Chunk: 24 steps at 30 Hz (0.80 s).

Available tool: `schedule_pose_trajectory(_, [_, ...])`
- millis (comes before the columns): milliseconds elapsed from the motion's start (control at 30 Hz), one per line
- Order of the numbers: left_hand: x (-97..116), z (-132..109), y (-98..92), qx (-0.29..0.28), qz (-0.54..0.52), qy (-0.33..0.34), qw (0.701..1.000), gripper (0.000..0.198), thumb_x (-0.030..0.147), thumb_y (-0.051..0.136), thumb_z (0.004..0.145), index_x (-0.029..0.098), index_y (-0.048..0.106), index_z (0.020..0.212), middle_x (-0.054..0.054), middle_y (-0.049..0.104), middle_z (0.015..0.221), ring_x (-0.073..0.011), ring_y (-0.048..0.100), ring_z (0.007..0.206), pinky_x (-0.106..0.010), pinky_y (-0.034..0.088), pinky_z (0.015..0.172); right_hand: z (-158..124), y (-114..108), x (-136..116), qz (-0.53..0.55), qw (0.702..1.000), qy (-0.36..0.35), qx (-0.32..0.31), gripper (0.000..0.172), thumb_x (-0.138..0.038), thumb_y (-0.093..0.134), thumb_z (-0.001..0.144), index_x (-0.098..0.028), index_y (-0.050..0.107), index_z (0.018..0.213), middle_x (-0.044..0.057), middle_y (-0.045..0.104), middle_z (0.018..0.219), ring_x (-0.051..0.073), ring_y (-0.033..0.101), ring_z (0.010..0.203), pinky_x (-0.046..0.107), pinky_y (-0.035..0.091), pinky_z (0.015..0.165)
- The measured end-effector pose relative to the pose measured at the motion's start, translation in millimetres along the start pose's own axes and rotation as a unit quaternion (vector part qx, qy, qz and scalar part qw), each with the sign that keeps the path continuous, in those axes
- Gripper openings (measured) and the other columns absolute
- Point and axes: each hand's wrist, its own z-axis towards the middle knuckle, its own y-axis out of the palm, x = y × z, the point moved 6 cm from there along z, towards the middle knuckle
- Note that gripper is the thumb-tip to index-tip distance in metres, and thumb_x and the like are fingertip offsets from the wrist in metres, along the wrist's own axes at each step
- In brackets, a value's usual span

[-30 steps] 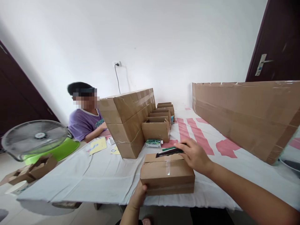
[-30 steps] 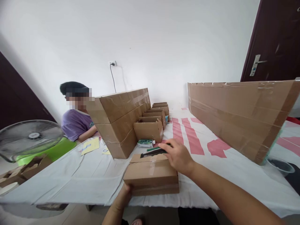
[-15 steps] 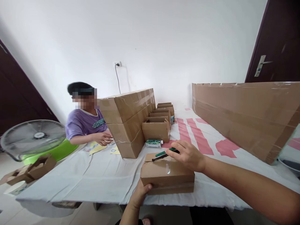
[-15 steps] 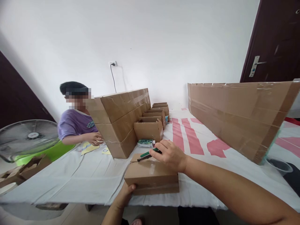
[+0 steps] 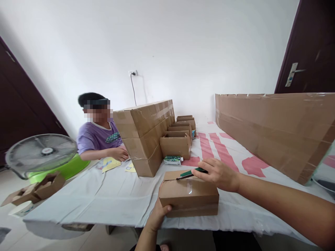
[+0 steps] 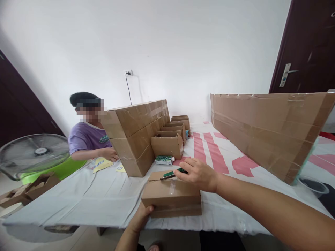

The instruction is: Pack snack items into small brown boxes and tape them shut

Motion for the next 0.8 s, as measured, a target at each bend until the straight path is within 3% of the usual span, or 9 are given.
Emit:
schedule_pose_trajectory(233, [4, 0, 2.6, -0.017, 0.000, 0.010, 1.000, 0.104, 0.071, 0.076, 0.046, 0.017, 0.051, 0.132, -0.017, 0.057, 0.130, -0.0420, 0.038, 0.132, -0.052, 0.024, 0.113, -7, -8, 2, 0.048, 0.999, 0.011, -0.001, 0.039, -0.007, 0.033, 0.094, -0.026, 0.057, 0.119, 0.005, 0.063, 0.092, 0.016, 0.051, 0.072, 0.029, 0.043, 0.064])
schedule_pose_trajectory(433, [7, 0, 3.5, -0.005, -0.010, 0.024, 1.000, 0.105, 0.067, 0.078, 0.047, 0.018, 0.047, 0.135, -0.016, 0.054, 0.134, -0.0408, 0.037, 0.133, -0.049, 0.027, 0.113, -30, -13, 12, 0.029, 0.999, 0.026, -0.034, 0.046, -0.002, 0.030, 0.091, -0.025, 0.058, 0.120, 0.006, 0.064, 0.097, 0.017, 0.051, 0.076, 0.031, 0.046, 0.066])
schedule_pose_trajectory(700, [4, 3, 1.4, -0.053, -0.006, 0.028, 0.998, 0.107, 0.066, 0.077, 0.052, 0.016, 0.041, 0.139, -0.017, 0.056, 0.132, -0.0408, 0.039, 0.132, -0.051, 0.025, 0.113, -59, -26, 16, -0.007, 0.999, 0.044, -0.027, 0.047, 0.005, 0.032, 0.086, -0.018, 0.058, 0.118, 0.008, 0.062, 0.093, 0.017, 0.052, 0.075, 0.029, 0.044, 0.063])
schedule_pose_trajectory(800, [4, 2, 0.3, -0.044, 0.004, 0.025, 0.999, 0.105, 0.067, 0.077, 0.053, 0.016, 0.043, 0.138, -0.016, 0.058, 0.130, -0.0405, 0.039, 0.131, -0.051, 0.025, 0.113, -62, -27, 16, -0.020, 0.997, 0.072, 0.003, 0.045, 0.003, 0.034, 0.087, -0.019, 0.058, 0.117, 0.007, 0.061, 0.093, 0.017, 0.053, 0.077, 0.029, 0.045, 0.064])
